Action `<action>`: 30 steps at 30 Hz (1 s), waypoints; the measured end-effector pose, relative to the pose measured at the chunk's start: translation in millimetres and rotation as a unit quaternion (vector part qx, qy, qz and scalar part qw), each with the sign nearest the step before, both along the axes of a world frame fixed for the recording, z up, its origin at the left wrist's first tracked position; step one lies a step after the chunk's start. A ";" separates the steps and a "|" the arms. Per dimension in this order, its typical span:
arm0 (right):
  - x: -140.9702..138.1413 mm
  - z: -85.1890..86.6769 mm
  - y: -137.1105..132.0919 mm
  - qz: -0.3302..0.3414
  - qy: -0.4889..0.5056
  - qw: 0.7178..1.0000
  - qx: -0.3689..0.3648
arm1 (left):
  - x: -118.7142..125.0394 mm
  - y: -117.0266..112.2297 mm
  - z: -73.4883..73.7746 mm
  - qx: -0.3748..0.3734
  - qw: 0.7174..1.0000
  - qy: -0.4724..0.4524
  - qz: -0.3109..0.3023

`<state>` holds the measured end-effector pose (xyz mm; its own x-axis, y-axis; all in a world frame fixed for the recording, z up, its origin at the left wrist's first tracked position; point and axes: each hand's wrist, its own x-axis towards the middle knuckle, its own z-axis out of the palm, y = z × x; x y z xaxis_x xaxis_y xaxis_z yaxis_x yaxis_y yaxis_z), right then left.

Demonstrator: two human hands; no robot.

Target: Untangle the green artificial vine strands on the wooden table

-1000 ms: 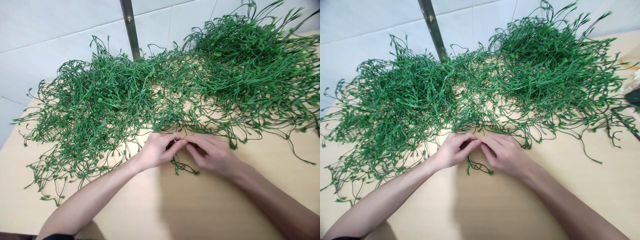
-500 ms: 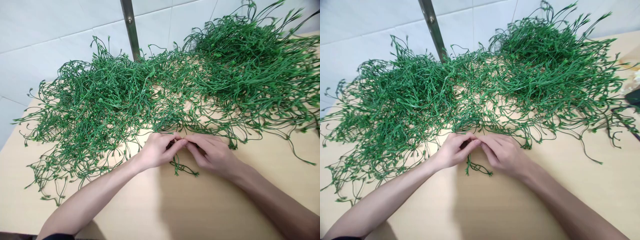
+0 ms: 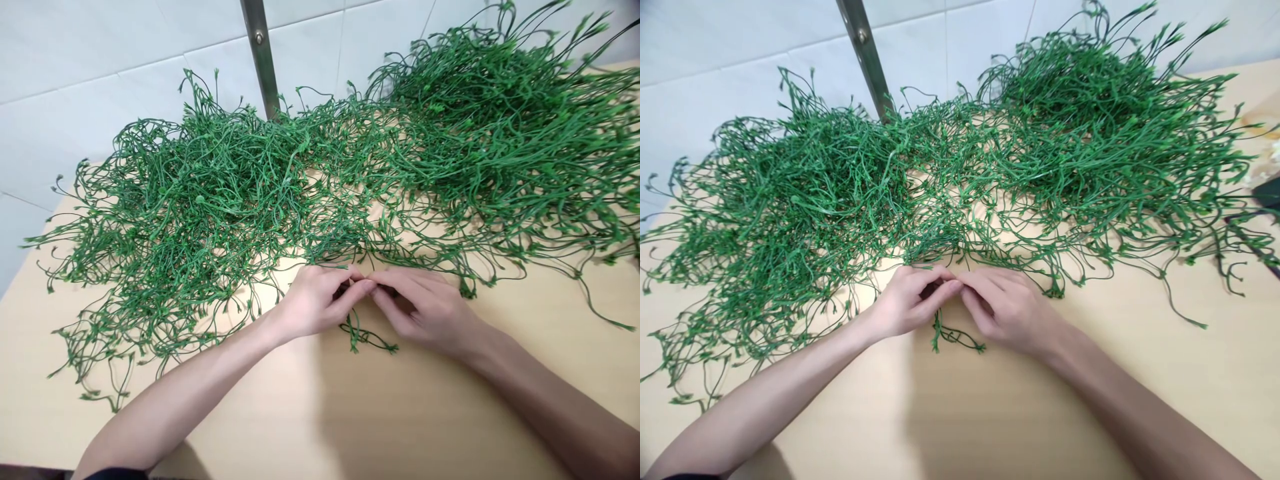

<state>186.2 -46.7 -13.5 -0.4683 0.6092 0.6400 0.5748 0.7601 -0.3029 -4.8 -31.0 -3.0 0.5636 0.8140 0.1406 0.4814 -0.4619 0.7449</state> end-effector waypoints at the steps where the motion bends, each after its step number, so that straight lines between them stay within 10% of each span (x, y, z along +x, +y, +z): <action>1: -0.2 0.5 0.2 -0.001 -0.001 1.000 0.002 | -0.1 0.0 -0.1 0.001 1.000 0.001 0.000; 30: 0.2 -0.3 -0.2 -0.010 -0.011 1.000 0.001 | -0.1 0.8 -0.4 0.014 1.000 0.007 -0.006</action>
<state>186.4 -46.9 -13.8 -0.4705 0.6168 0.6310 0.5959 0.7495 -0.2883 -4.9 -30.2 -3.4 0.5757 0.8029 0.1548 0.4854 -0.4880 0.7254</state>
